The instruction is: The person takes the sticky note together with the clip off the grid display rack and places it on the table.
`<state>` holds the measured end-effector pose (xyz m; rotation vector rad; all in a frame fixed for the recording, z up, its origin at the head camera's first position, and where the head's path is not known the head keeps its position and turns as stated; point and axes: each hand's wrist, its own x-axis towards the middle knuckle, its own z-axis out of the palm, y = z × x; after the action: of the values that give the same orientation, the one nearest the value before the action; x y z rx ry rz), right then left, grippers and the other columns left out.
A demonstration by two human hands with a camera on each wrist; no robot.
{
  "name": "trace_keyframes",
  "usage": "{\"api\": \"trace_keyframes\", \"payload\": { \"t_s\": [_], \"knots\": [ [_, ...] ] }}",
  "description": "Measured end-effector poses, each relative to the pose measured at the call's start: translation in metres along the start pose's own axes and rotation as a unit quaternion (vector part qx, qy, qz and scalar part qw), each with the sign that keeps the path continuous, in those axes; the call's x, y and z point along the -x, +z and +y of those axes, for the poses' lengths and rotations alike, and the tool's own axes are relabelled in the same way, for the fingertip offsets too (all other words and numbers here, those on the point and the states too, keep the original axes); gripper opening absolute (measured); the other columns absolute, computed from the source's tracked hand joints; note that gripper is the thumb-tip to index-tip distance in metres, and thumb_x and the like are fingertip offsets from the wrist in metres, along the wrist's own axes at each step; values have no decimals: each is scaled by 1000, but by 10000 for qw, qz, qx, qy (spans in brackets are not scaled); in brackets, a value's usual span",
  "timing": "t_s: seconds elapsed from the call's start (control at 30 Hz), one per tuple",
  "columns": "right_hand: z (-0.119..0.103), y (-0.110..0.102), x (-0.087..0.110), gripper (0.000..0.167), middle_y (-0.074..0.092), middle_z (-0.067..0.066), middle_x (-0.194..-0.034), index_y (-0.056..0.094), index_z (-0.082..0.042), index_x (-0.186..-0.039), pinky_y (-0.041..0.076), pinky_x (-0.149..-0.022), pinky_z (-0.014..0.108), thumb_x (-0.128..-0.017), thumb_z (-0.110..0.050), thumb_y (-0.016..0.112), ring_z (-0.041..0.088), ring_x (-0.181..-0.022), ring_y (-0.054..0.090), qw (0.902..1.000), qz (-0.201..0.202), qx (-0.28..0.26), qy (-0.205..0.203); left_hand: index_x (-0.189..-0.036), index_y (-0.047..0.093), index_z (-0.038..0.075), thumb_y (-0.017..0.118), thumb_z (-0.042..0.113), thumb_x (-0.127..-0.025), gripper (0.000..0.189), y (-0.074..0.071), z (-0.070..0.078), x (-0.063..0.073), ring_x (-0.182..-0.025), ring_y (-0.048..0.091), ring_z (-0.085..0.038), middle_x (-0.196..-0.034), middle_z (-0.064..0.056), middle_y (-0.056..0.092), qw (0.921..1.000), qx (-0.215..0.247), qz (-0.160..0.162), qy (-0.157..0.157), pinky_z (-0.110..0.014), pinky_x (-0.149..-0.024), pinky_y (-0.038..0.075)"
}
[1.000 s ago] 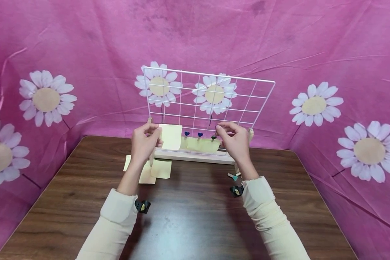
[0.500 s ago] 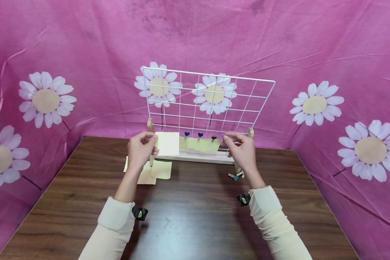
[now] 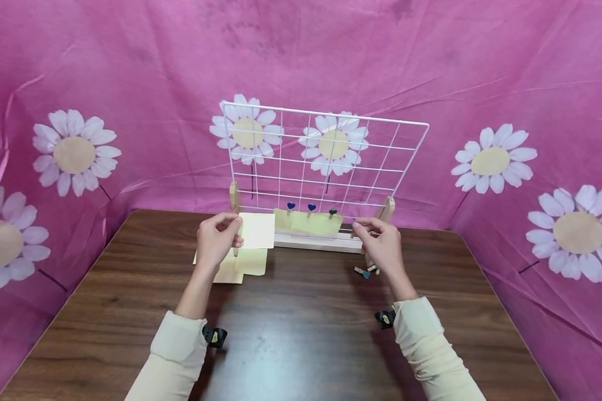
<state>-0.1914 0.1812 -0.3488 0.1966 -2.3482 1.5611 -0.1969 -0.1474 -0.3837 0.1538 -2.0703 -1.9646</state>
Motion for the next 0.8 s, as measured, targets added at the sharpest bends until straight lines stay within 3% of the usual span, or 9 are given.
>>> {"api": "trace_keyframes", "payload": {
  "t_s": [0.13, 0.23, 0.47, 0.63, 0.8],
  "knots": [
    [6, -3, 2, 18, 70, 29, -84, 70, 14, -105, 48, -42, 18, -95, -1, 68, 3, -41, 53, 9996, 93, -35, 278, -109, 71, -9, 66, 5, -95, 20, -2, -6, 1, -50, 62, -6, -73, -6, 64, 9999, 3, -20, -106, -25, -53, 60],
    [22, -3, 3, 17, 70, 30, -84, 71, 13, -103, 47, -41, 18, -95, -2, 69, 2, -41, 53, 9988, 151, -151, 439, -108, 70, -11, 65, 4, -96, 20, -3, -13, 3, -50, 62, -6, -72, -5, 63, 9997, 32, -61, -214, -24, -52, 59],
    [67, -4, 7, 19, 65, 10, -66, 75, 5, -102, 43, -41, 19, -94, -11, 74, 9, -38, 50, 9969, 200, -100, 757, -110, 69, -13, 64, 4, -97, 22, -3, -29, 5, -52, 62, -5, -81, -5, 61, 9988, 6, -234, -426, -23, -55, 60],
    [75, -7, 14, 16, 60, 12, -61, 75, 5, -100, 45, -44, 20, -93, -10, 74, 9, -42, 51, 9953, 218, -70, 936, -112, 68, -12, 63, 3, -97, 22, -4, -39, 6, -53, 62, -7, -84, -6, 59, 9968, -3, -409, -693, -23, -57, 60],
    [81, -11, 18, 21, 65, 10, -67, 72, 9, -106, 51, -45, 24, -94, -8, 72, 10, -47, 56, 9880, 157, -335, 1497, -114, 67, -12, 62, 3, -99, 23, -4, -47, 7, -54, 61, -7, -87, -7, 58, 9946, -73, -542, -879, -22, -58, 60]
  ]
}}
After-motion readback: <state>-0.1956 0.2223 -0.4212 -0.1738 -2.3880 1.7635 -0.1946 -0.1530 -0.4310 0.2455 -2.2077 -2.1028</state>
